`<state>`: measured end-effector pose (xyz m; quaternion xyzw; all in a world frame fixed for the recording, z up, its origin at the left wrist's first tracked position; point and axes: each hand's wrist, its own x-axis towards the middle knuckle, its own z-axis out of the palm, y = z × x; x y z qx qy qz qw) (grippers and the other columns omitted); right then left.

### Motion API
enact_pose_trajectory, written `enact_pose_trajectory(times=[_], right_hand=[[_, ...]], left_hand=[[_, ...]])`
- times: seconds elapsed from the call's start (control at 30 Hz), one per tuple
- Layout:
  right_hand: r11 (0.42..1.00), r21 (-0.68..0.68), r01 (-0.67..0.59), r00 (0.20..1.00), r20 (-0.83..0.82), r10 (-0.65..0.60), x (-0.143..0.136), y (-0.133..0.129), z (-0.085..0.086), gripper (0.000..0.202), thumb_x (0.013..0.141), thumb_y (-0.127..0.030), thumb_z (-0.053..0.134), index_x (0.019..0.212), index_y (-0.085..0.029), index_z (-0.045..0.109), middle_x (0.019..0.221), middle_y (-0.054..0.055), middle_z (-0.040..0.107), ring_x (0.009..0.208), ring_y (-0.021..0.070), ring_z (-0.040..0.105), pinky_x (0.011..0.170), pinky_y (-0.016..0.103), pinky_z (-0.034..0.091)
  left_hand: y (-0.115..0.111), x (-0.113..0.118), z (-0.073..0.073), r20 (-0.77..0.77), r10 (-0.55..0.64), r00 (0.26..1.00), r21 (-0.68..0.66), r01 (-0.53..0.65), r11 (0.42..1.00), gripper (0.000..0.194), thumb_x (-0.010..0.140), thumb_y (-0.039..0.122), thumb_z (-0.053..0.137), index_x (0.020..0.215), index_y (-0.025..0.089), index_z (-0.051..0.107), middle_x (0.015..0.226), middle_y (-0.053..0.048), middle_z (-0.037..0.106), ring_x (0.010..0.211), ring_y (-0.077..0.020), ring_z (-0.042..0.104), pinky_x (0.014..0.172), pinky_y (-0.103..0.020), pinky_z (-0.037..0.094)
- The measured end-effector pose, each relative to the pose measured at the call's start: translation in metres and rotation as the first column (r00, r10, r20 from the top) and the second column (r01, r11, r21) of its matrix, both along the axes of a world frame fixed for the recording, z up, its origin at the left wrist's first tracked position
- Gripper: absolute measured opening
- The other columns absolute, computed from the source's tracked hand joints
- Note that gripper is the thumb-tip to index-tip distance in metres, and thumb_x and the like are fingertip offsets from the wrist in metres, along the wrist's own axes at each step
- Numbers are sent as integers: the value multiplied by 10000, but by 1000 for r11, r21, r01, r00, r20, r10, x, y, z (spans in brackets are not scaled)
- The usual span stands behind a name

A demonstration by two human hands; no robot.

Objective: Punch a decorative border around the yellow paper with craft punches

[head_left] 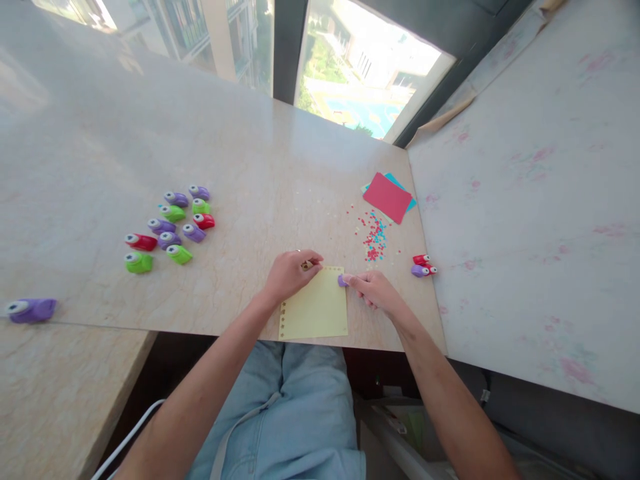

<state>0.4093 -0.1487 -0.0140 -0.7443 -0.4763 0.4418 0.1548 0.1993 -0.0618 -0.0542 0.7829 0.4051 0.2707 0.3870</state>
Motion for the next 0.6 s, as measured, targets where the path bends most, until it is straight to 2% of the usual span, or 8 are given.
enact_pose_trajectory(times=[0.23,0.43,0.53,0.6], right_hand=[[999,7,51,999,20,-51,-3,-5,-1,497,820,-612,528,545,-203,465,350,-61,377,306,77,346,325,199,229],[997,48,67,998,-17,-67,-9,-10,1,497,823,-601,529,545,-192,482,370,-44,443,322,77,392,353,197,287],[991,72,114,992,-53,-110,-11,-13,1,498,804,-618,541,559,-185,509,405,-36,473,343,87,429,370,205,322],[978,134,162,987,-26,-160,-12,-16,0,497,799,-622,543,572,-180,531,434,-26,500,362,94,448,389,213,340]], left_hand=[[0,-1,-4,10,-4,1000,28,3,1000,145,834,273,641,941,222,726,888,-19,756,805,-163,692,757,-270,507],[0,-2,-5,37,-13,999,27,12,1000,152,827,267,638,938,213,727,886,-30,759,804,-165,695,759,-272,510],[0,-4,-4,52,-21,998,29,19,999,155,829,266,634,938,207,727,880,-35,758,801,-169,698,757,-278,513],[-1,-5,-3,60,-24,998,24,23,999,154,826,262,636,937,205,726,876,-37,757,793,-168,698,759,-280,516]])
